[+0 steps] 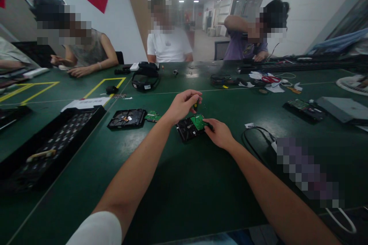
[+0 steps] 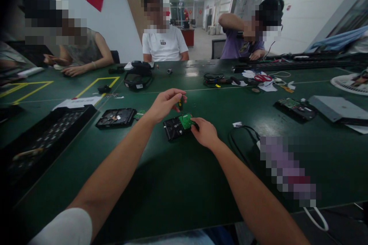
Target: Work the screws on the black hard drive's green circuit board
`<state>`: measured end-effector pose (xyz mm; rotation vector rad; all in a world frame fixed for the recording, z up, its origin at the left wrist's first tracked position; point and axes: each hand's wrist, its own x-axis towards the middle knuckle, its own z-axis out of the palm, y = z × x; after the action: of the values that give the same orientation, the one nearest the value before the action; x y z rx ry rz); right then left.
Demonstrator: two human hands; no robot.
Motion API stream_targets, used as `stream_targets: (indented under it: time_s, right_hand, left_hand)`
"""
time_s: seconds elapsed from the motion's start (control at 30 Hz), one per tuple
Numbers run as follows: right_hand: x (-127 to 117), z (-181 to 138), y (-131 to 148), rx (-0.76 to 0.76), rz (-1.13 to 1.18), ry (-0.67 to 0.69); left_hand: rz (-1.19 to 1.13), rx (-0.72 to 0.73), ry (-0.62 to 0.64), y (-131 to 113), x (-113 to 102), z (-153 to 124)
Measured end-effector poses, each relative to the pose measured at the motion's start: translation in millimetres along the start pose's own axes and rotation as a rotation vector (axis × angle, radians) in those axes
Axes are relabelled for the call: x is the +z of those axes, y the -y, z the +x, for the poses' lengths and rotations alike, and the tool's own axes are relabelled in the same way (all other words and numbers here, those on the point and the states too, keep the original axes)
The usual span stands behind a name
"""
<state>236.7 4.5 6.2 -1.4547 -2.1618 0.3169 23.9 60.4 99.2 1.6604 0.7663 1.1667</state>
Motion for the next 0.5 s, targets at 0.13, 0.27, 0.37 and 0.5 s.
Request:
stream_targets:
  time_s: [0.13, 0.27, 0.37, 0.5]
  right_hand:
    - [-0.3, -0.4, -0.5, 0.001, 0.008, -0.008]
    - [-0.3, -0.7, -1.2, 0.012, 0.000, -0.001]
    - [0.2, -0.4, -1.7, 0.016, -0.004, 0.000]
    - [0.2, 0.0, -1.7, 0.005, 0.000, 0.002]
  left_hand:
    - [0.025, 0.000, -0.058, 1.2, 2.1, -0.1]
    - [0.018, 0.000, -0.136, 2.9, 5.0, -0.4]
    - [-0.004, -0.001, -0.105, 3.1, 5.5, -0.3]
    - [-0.028, -0.017, -0.021, 1.7, 4.0, -0.2]
